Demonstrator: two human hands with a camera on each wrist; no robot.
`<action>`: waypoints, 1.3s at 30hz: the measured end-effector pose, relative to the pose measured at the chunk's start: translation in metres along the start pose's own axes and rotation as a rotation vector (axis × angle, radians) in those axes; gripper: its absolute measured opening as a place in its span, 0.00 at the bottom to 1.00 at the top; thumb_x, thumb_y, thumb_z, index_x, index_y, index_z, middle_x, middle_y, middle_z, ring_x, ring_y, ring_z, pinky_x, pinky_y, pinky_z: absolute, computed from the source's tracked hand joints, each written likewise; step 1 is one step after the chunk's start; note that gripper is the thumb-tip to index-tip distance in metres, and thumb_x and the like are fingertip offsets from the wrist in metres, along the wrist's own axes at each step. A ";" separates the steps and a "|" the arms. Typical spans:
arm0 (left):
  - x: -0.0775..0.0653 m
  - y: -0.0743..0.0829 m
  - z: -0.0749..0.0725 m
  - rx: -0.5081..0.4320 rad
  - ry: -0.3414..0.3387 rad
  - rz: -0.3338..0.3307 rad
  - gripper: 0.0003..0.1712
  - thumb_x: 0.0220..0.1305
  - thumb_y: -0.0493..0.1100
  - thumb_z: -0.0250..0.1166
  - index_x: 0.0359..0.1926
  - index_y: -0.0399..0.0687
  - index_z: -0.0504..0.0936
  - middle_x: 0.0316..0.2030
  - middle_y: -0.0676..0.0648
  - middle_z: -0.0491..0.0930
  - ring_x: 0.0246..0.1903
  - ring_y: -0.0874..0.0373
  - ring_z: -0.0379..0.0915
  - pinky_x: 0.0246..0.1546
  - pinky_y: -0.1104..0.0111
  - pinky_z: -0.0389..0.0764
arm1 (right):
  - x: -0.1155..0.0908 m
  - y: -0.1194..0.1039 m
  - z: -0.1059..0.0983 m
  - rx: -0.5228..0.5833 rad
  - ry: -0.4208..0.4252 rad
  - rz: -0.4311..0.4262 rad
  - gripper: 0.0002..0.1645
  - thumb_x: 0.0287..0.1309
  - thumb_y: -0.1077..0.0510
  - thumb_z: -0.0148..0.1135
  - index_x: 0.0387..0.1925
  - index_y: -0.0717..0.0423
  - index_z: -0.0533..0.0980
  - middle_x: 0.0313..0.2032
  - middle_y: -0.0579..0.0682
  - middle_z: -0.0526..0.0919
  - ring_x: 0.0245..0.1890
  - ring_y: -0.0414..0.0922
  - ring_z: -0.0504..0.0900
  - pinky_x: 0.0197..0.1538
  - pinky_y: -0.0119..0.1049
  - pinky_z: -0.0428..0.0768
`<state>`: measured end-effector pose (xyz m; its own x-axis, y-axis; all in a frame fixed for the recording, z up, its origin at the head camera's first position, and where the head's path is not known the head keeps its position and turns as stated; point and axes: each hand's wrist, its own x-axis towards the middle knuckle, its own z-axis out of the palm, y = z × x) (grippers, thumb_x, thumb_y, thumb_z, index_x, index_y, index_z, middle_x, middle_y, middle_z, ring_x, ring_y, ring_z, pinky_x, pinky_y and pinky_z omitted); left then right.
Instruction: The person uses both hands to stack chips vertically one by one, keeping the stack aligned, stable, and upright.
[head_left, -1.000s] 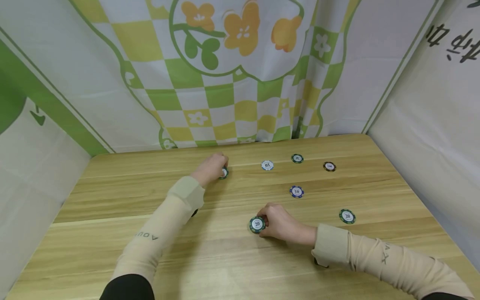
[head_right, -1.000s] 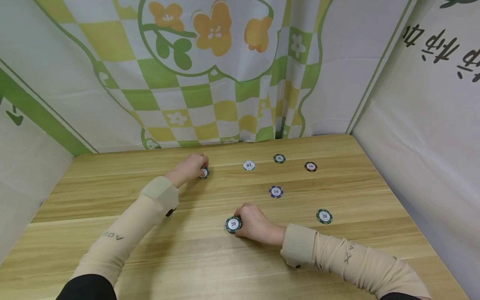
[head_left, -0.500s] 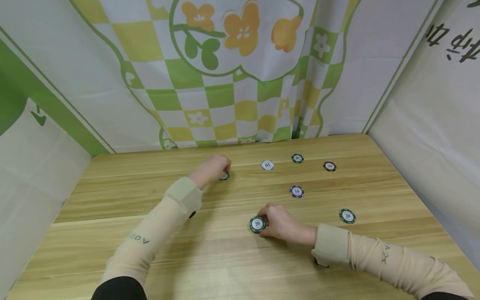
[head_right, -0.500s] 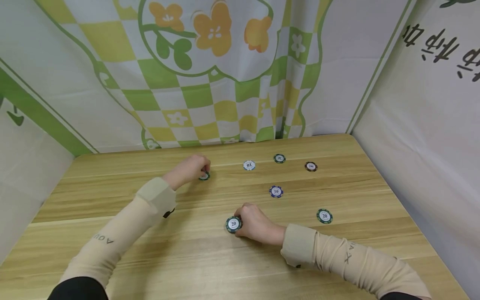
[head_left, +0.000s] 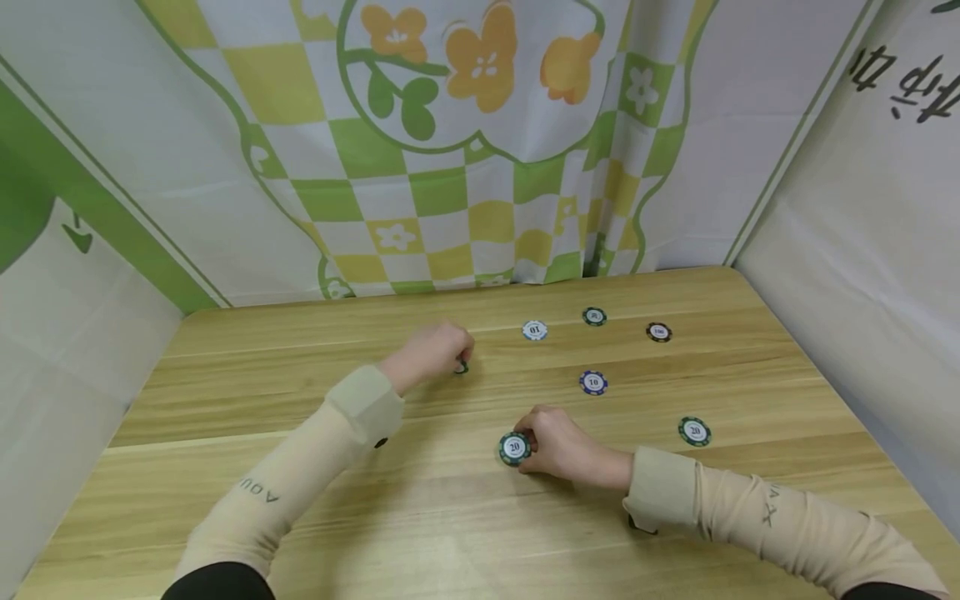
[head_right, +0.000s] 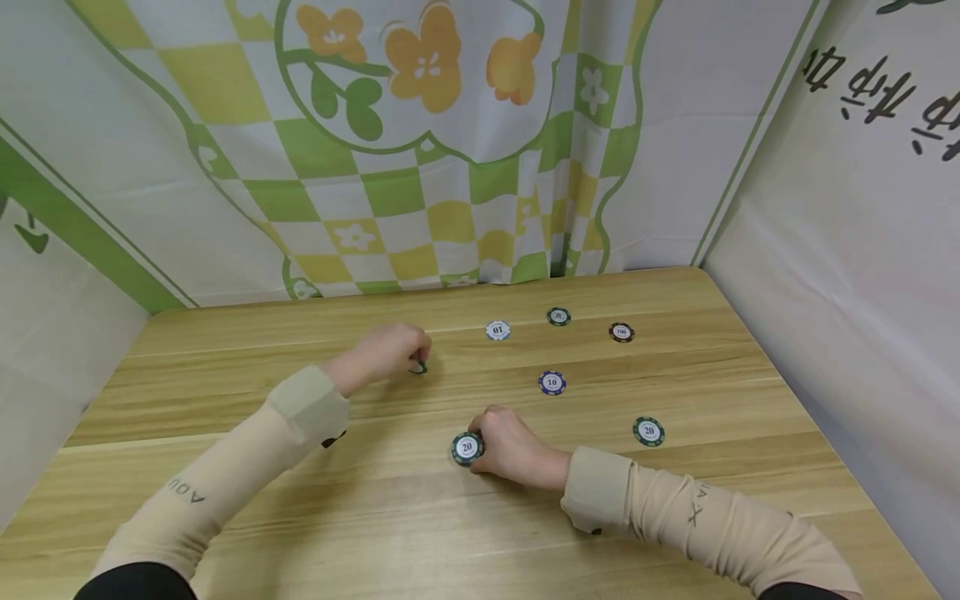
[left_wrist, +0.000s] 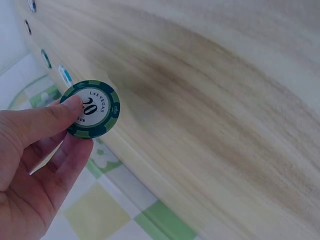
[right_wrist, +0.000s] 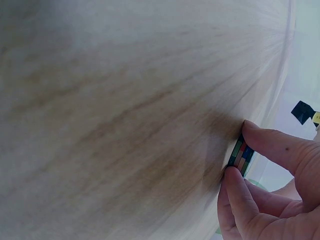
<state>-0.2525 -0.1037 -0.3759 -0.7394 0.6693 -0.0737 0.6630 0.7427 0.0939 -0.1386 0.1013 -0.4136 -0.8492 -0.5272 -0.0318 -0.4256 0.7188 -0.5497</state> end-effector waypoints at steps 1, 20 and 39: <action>-0.001 0.001 0.000 0.001 0.005 0.011 0.07 0.50 0.33 0.66 0.22 0.47 0.76 0.23 0.53 0.75 0.26 0.60 0.70 0.27 0.69 0.73 | 0.000 0.000 0.000 0.001 -0.001 0.001 0.25 0.31 0.63 0.75 0.37 0.66 0.78 0.28 0.48 0.75 0.28 0.39 0.71 0.30 0.30 0.73; -0.015 0.027 0.001 0.016 0.068 0.182 0.11 0.44 0.26 0.61 0.20 0.47 0.77 0.22 0.53 0.74 0.25 0.61 0.70 0.26 0.71 0.72 | -0.001 0.000 0.000 0.009 0.005 -0.004 0.25 0.30 0.63 0.76 0.37 0.66 0.78 0.29 0.49 0.75 0.29 0.39 0.71 0.30 0.29 0.73; -0.023 0.048 0.000 -0.067 0.023 0.280 0.09 0.46 0.28 0.63 0.22 0.47 0.79 0.24 0.53 0.75 0.26 0.62 0.71 0.28 0.75 0.72 | -0.001 0.000 -0.001 0.013 0.007 -0.014 0.24 0.30 0.63 0.76 0.35 0.66 0.78 0.29 0.49 0.76 0.29 0.40 0.72 0.31 0.29 0.73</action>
<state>-0.2039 -0.0830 -0.3700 -0.5316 0.8469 -0.0128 0.8330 0.5256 0.1730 -0.1382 0.1018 -0.4126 -0.8452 -0.5341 -0.0181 -0.4338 0.7055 -0.5605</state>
